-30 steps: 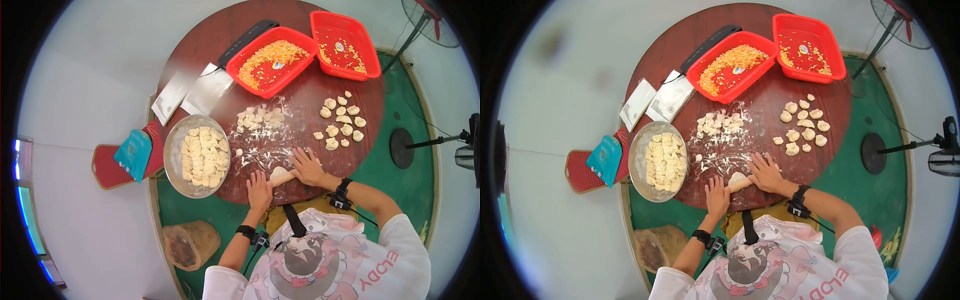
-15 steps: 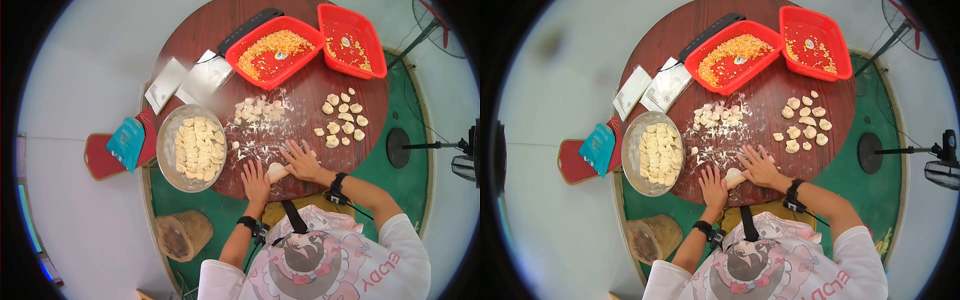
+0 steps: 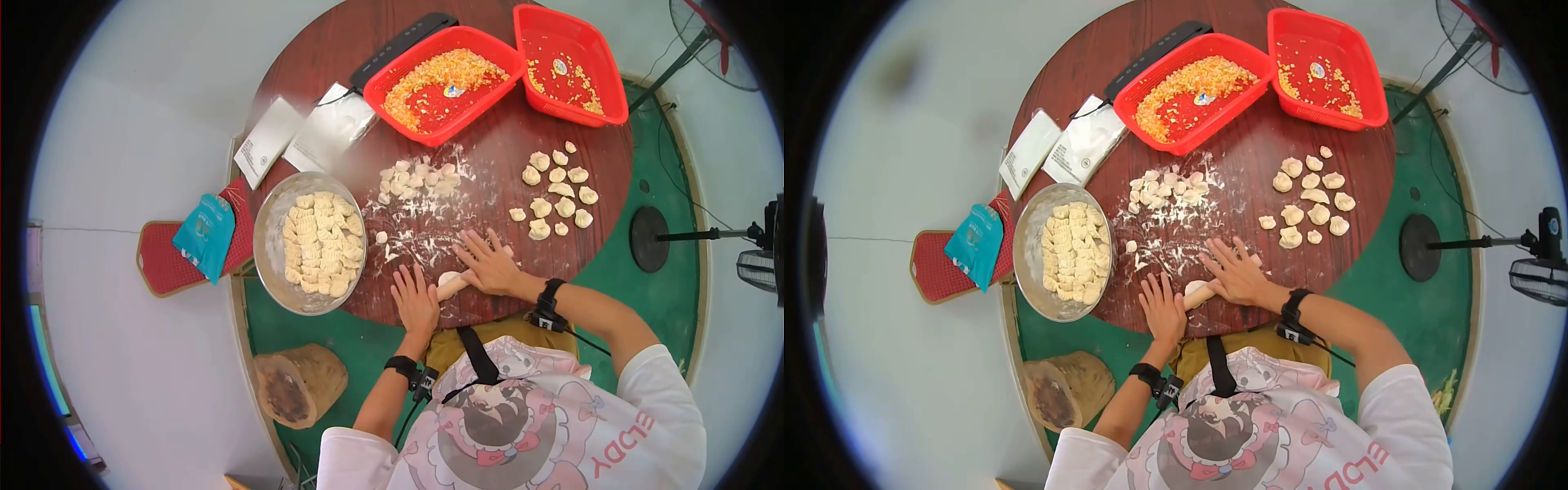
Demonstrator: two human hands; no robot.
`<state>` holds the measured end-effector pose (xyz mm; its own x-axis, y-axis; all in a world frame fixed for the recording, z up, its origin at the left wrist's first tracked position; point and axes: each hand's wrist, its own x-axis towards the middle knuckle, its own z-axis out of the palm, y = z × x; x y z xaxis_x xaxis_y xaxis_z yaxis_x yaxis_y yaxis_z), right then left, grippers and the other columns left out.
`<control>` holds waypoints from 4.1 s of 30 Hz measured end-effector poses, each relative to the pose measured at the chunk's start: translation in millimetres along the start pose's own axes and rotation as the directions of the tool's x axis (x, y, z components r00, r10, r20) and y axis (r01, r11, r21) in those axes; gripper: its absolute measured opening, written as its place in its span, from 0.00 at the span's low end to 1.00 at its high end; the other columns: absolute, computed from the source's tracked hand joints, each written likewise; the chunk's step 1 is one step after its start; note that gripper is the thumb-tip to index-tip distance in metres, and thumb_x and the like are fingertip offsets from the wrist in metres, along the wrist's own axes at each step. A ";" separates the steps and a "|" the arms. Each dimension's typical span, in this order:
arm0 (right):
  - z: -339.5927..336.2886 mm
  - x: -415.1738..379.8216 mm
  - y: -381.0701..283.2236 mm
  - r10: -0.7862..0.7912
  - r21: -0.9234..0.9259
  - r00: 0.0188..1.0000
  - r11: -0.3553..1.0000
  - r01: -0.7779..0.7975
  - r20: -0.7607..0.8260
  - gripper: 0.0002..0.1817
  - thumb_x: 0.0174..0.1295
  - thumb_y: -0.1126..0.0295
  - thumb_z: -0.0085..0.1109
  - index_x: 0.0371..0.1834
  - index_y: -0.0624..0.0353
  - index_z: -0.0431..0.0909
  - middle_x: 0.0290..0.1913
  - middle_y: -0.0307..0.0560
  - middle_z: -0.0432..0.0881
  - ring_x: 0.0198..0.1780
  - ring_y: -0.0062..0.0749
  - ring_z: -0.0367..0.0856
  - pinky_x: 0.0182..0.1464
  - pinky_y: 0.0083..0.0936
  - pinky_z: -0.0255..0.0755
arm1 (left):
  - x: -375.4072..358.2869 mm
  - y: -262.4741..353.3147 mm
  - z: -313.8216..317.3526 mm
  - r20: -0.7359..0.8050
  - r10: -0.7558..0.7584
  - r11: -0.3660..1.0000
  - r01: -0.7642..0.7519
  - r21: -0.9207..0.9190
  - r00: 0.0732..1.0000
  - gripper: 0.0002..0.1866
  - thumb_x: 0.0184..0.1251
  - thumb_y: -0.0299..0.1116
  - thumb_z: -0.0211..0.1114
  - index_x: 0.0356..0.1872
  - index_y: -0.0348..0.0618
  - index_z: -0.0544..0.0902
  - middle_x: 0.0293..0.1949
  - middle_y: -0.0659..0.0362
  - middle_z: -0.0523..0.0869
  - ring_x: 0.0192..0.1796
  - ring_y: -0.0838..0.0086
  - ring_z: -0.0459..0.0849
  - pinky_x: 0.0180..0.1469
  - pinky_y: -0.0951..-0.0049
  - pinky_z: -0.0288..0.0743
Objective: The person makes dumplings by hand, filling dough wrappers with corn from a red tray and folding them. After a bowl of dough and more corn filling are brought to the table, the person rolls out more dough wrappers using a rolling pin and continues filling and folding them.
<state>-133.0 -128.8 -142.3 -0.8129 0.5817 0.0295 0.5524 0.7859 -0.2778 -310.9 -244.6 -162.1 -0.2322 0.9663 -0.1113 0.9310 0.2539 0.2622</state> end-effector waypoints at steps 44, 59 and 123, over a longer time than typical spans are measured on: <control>-7.4 -27.8 18.2 -0.369 -0.087 0.919 0.929 0.359 -0.138 0.13 0.51 0.67 0.56 0.40 0.56 0.70 0.57 0.45 0.68 0.64 0.37 0.59 0.66 0.51 0.43 | 45.6 11.1 -27.0 0.778 -0.206 0.691 0.651 -0.314 0.593 0.25 0.51 0.50 0.66 0.33 0.31 0.80 0.32 0.56 0.81 0.31 0.77 0.77 0.32 0.77 0.70; -37.0 -43.8 25.1 -0.345 -0.078 0.918 0.939 0.336 -0.194 0.15 0.46 0.68 0.59 0.39 0.56 0.73 0.50 0.42 0.71 0.59 0.34 0.64 0.67 0.47 0.44 | 53.2 30.6 -21.1 0.795 0.059 0.091 0.790 -0.607 0.604 0.11 0.59 0.32 0.61 0.42 0.42 0.76 0.33 0.62 0.80 0.30 0.78 0.78 0.30 0.78 0.73; -55.5 43.6 98.3 0.237 -0.088 0.963 0.964 -0.249 -0.127 0.06 0.47 0.73 0.50 0.23 0.57 0.77 0.20 0.48 0.78 0.26 0.43 0.78 0.32 0.37 0.71 | 106.4 -19.9 -28.5 -0.102 -0.239 0.963 0.249 0.107 0.966 0.18 0.52 0.24 0.57 0.47 0.36 0.70 0.46 0.49 0.71 0.47 0.55 0.73 0.47 0.63 0.72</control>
<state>-103.8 -14.5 -115.1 -0.6284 0.7733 0.0846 0.7515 0.6316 -0.1909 -362.2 -145.7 -151.9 -0.4751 0.8770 -0.0720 0.8684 0.4806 0.1224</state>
